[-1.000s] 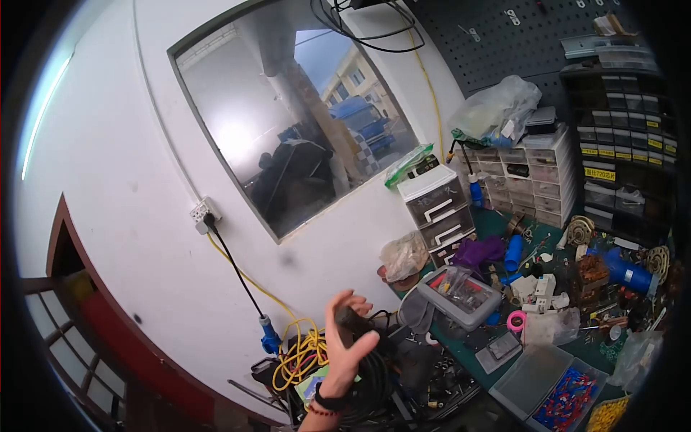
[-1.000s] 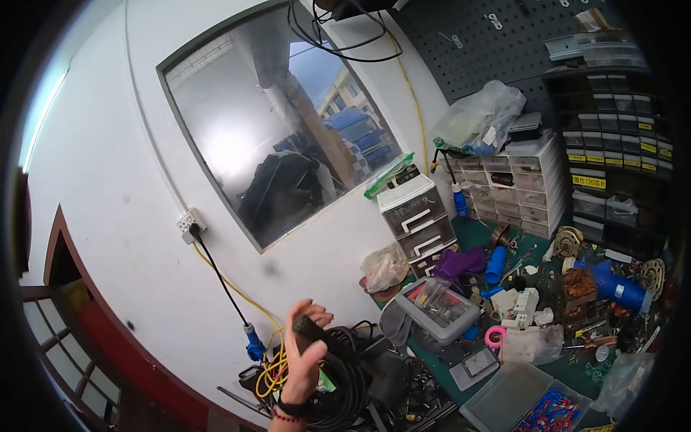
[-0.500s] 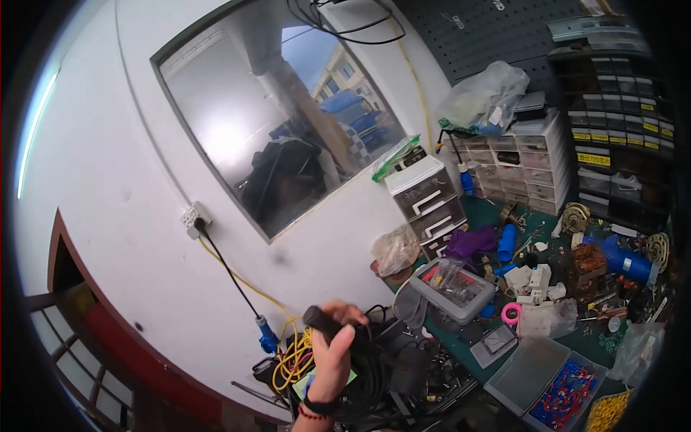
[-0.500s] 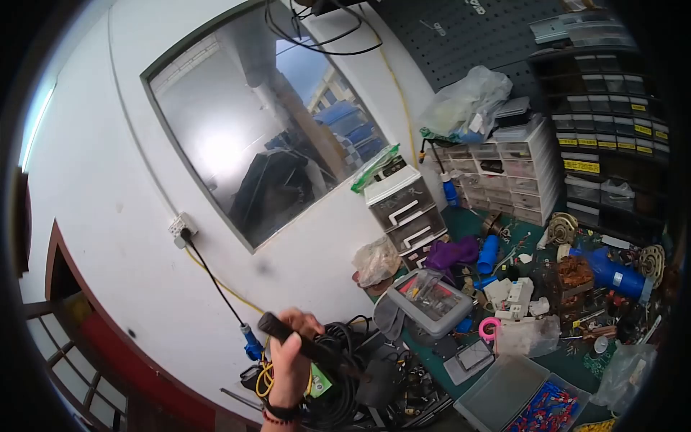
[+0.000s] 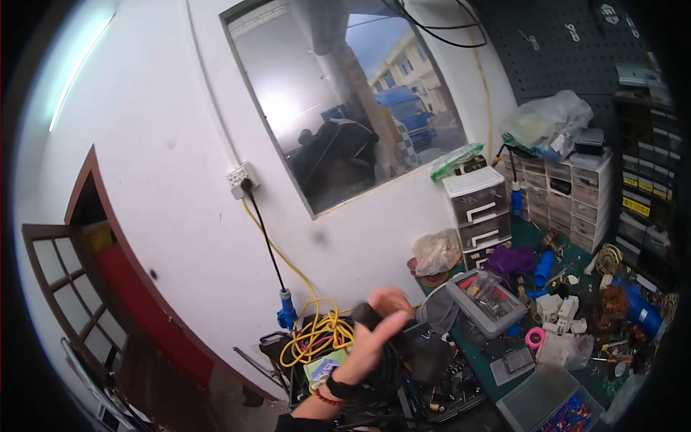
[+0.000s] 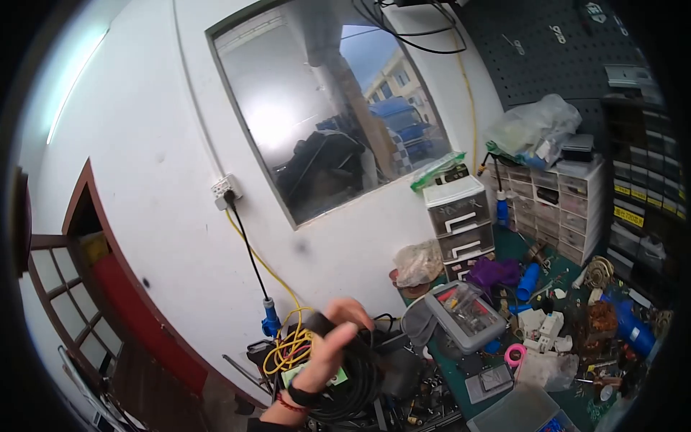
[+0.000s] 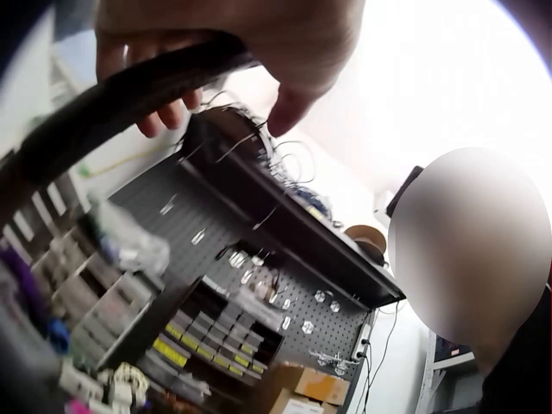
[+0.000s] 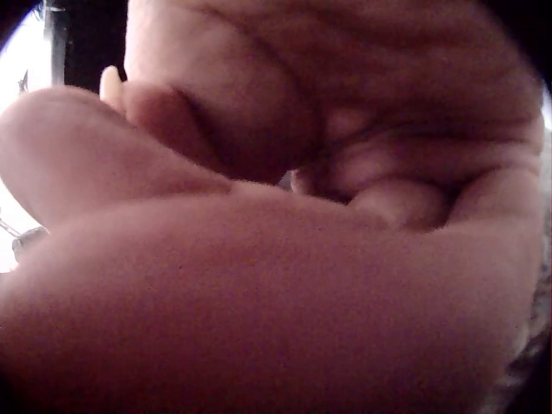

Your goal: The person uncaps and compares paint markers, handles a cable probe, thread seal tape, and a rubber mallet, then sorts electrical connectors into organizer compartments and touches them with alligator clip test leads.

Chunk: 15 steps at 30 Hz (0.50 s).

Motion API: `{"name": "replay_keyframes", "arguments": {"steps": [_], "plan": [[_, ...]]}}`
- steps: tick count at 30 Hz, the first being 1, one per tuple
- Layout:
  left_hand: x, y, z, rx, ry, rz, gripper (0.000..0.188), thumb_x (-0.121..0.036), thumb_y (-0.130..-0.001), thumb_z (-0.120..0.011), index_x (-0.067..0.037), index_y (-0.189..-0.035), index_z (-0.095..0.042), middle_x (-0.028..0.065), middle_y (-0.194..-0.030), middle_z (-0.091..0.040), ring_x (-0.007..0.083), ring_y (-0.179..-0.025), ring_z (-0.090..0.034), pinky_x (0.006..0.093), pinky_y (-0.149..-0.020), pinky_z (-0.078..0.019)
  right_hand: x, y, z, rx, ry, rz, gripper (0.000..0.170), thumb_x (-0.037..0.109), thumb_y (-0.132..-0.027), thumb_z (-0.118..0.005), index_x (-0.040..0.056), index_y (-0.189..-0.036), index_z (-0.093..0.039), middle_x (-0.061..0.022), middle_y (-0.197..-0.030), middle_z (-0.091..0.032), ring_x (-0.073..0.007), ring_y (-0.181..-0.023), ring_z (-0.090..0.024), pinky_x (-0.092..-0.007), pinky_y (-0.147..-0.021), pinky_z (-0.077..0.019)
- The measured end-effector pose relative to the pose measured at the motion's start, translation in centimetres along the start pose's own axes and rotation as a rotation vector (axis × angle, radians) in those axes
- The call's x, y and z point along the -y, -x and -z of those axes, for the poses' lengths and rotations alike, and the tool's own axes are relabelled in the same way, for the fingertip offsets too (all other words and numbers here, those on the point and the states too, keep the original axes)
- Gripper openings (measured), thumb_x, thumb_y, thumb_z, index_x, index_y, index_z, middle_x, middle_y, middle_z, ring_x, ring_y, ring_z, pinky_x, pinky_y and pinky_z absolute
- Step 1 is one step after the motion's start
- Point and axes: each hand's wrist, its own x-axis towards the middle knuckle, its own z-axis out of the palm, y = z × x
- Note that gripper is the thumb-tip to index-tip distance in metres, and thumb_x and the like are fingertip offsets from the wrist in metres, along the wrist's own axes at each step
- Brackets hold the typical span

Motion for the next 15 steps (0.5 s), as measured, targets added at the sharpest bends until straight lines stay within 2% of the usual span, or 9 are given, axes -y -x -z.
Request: {"name": "replay_keyframes", "arguments": {"steps": [2, 4, 5, 6, 8, 10, 12, 14, 15], "plan": [[8.6, 3.0, 2.6, 0.052, 0.292, 0.436, 0.026, -0.021, -0.09, -0.065, -0.006, -0.07, -0.057, -0.0019, -0.06, -0.049, 0.0092, -0.054, -0.047, 0.0258, -0.052, -0.035, 0.4, -1.0, 0.3, 0.031, -0.001, -0.019, 0.015, 0.019, -0.076, -0.063, 0.0125, -0.065, -0.056, -0.0022, -0.051, -0.042, -0.0206, -0.044, -0.044, -0.04, -0.052, -0.048], [12.8, 3.6, 0.8, -0.038, 0.371, 0.487, 0.041, -0.02, -0.091, -0.065, -0.009, -0.055, -0.049, -0.005, -0.047, -0.038, 0.0069, -0.041, -0.035, 0.0263, -0.043, -0.0237, 1.2, 0.0, 1.8, 0.045, 0.022, -0.069, 0.015, 0.019, -0.077, -0.063, 0.0125, -0.066, -0.056, -0.0022, -0.051, -0.042, -0.0206, -0.044, -0.044, -0.0399, -0.052, -0.048], [11.3, 3.0, -0.8, -0.118, 0.14, 0.479, 0.043, -0.019, -0.091, -0.065, -0.01, -0.054, -0.045, -0.0055, -0.047, -0.036, 0.0059, -0.039, -0.033, 0.0261, -0.041, -0.0225, 1.8, 0.6, 2.8, 0.035, 0.037, -0.095, 0.015, 0.019, -0.077, -0.063, 0.0125, -0.066, -0.056, -0.0021, -0.051, -0.042, -0.0207, -0.044, -0.044, -0.0398, -0.052, -0.048], [9.5, 2.1, -1.3, -0.087, 0.091, 0.522, 0.044, -0.019, -0.092, -0.064, -0.01, -0.054, -0.043, -0.0055, -0.046, -0.034, 0.0058, -0.04, -0.033, 0.0257, -0.041, -0.0228, 2.2, 1.0, 3.3, 0.021, 0.044, -0.117, 0.015, 0.019, -0.077, -0.063, 0.0125, -0.066, -0.056, -0.0021, -0.051, -0.042, -0.0207, -0.044, -0.044, -0.0398, -0.052, -0.048], [5.2, 0.3, -0.6, 0.001, 0.263, 0.55, 0.039, -0.019, -0.09, -0.066, -0.009, -0.057, -0.047, -0.0053, -0.047, -0.036, 0.0061, -0.039, -0.033, 0.0258, -0.04, -0.0226, 2.6, 1.0, 2.8, 0.043, 0.032, -0.163, 0.015, 0.019, -0.077, -0.063, 0.0126, -0.066, -0.056, -0.0021, -0.051, -0.042, -0.0207, -0.044, -0.045, -0.0397, -0.052, -0.048], [0.9, -0.8, 0.9, 0.092, 0.386, 0.386, 0.027, -0.019, -0.09, -0.066, -0.007, -0.07, -0.052, -0.004, -0.054, -0.042, 0.0059, -0.045, -0.038, 0.0246, -0.043, -0.0276, 2.5, -0.2, 1.4, 0.088, 0.004, -0.191, 0.014, 0.019, -0.077, -0.063, 0.0126, -0.066, -0.056, -0.0021, -0.051, -0.042, -0.0208, -0.044, -0.045, -0.0396, -0.052, -0.048], [-1.8, -0.6, 0.0, -0.02, 0.148, -0.08, 0.017, -0.014, -0.09, -0.063, -0.004, -0.086, -0.05, 0.0004, -0.068, -0.05, 0.0095, -0.057, -0.045, 0.0249, -0.055, -0.0366, 2.5, -0.2, 0.4, 0.105, -0.018, -0.23, 0.014, 0.019, -0.077, -0.063, 0.0126, -0.066, -0.057, -0.0021, -0.051, -0.042, -0.0208, -0.044, -0.045, -0.0395, -0.052, -0.048], [1.7, 1.3, 1.7, -0.039, 0.065, -0.06, 0.019, -0.013, -0.09, -0.061, -0.003, -0.077, -0.05, 0.0018, -0.065, -0.048, 0.0117, -0.054, -0.044, 0.0258, -0.055, -0.0374, 2.8, 0.1, 0.3, 0.097, -0.027, -0.269, 0.014, 0.019, -0.077, -0.063, 0.0127, -0.066, -0.057, -0.0021, -0.051, -0.042, -0.0209, -0.044, -0.045, -0.0394, -0.052, -0.0479], [3.7, 2.7, 1.5, -0.022, 0.343, 0.112, 0.03, -0.016, -0.092, -0.059, -0.005, -0.066, -0.048, 0.0019, -0.061, -0.046, 0.0124, -0.052, -0.043, 0.0263, -0.051, -0.0359, 2.9, 0.3, 0.3, 0.095, -0.031, -0.287, 0.014, 0.019, -0.078, -0.063, 0.0127, -0.066, -0.057, -0.0021, -0.051, -0.042, -0.0209, -0.044, -0.045, -0.0393, -0.052, -0.0479]]}}
